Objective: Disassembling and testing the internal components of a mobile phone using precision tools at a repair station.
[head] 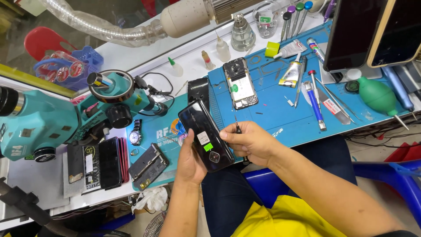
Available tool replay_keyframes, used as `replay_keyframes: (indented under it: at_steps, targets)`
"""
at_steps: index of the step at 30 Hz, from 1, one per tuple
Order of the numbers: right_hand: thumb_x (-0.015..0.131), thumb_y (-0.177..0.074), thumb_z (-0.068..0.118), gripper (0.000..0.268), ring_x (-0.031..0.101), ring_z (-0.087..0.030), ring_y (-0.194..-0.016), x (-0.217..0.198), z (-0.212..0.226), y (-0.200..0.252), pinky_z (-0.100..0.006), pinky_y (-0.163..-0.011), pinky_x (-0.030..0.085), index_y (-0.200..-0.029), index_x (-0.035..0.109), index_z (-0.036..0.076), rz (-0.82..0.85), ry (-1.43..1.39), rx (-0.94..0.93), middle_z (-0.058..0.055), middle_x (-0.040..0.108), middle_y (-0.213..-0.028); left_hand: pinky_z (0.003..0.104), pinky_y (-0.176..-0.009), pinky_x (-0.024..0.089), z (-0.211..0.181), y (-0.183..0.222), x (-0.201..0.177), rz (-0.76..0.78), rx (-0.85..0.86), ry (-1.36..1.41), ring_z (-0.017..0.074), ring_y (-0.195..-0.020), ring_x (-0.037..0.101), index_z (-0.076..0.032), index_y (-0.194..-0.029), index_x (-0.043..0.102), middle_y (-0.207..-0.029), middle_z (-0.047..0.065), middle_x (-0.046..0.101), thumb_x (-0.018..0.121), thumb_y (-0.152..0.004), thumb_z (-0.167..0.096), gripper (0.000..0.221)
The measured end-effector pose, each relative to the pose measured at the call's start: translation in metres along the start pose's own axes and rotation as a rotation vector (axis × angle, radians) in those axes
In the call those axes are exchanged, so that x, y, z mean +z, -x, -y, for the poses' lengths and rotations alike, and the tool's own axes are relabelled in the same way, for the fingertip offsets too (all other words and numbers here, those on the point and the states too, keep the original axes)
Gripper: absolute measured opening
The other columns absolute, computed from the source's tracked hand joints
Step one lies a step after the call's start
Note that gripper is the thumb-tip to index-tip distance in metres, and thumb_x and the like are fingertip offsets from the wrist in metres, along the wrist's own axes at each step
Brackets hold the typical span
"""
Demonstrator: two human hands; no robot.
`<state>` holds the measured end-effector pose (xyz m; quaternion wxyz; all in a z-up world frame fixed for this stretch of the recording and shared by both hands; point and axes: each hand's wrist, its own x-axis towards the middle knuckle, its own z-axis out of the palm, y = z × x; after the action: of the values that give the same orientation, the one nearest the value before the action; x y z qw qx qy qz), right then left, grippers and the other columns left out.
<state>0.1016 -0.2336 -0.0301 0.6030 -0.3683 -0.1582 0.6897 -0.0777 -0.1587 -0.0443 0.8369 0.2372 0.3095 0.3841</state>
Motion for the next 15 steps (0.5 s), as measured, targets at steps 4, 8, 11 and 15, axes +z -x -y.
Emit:
replay_keyframes:
  at_steps: [4, 8, 11, 15]
  targets:
    - [0.072, -0.094, 0.000, 0.007, 0.034, 0.000, -0.037, 0.007, -0.005, 0.001, -0.014, -0.034, 0.023, -0.089, 0.072, -0.003, 0.004, -0.050, 0.020, 0.004, 0.045, -0.056, 0.053, -0.096, 0.057, 0.006, 0.003, -0.004, 0.010, -0.024, 0.027, 0.0335, -0.107, 0.072, -0.011, -0.130, 0.065, -0.116, 0.019, 0.073, 0.055, -0.099, -0.051, 0.052]
    - [0.074, -0.093, 0.000, 0.006, 0.033, -0.001, -0.037, 0.012, -0.005, 0.002, -0.014, -0.033, 0.023, -0.088, 0.072, -0.003, -0.016, -0.058, 0.010, 0.003, 0.044, -0.054, 0.045, -0.096, 0.059, 0.004, 0.008, 0.006, -0.014, 0.063, 0.083, 0.0308, -0.104, 0.073, -0.008, -0.125, 0.069, -0.113, 0.018, 0.074, 0.049, -0.102, -0.054, 0.055]
    - [0.074, -0.092, 0.000, 0.005, 0.033, -0.001, -0.037, 0.016, -0.003, 0.003, -0.015, -0.032, 0.023, -0.088, 0.073, -0.003, -0.028, -0.035, 0.003, 0.003, 0.045, -0.054, 0.047, -0.097, 0.058, 0.009, 0.008, -0.002, -0.040, 0.056, 0.087, 0.0318, -0.107, 0.071, -0.006, -0.131, 0.065, -0.119, 0.019, 0.072, 0.047, -0.105, -0.048, 0.053]
    - [0.075, -0.092, 0.002, 0.007, 0.034, -0.002, -0.037, 0.020, 0.001, 0.003, -0.015, -0.032, 0.024, -0.089, 0.073, -0.004, -0.052, 0.010, -0.014, 0.000, 0.049, -0.055, 0.046, -0.093, 0.060, 0.010, 0.008, -0.008, -0.082, 0.017, 0.118, 0.0311, -0.105, 0.072, -0.003, -0.134, 0.063, -0.119, 0.022, 0.072, 0.047, -0.106, -0.040, 0.049]
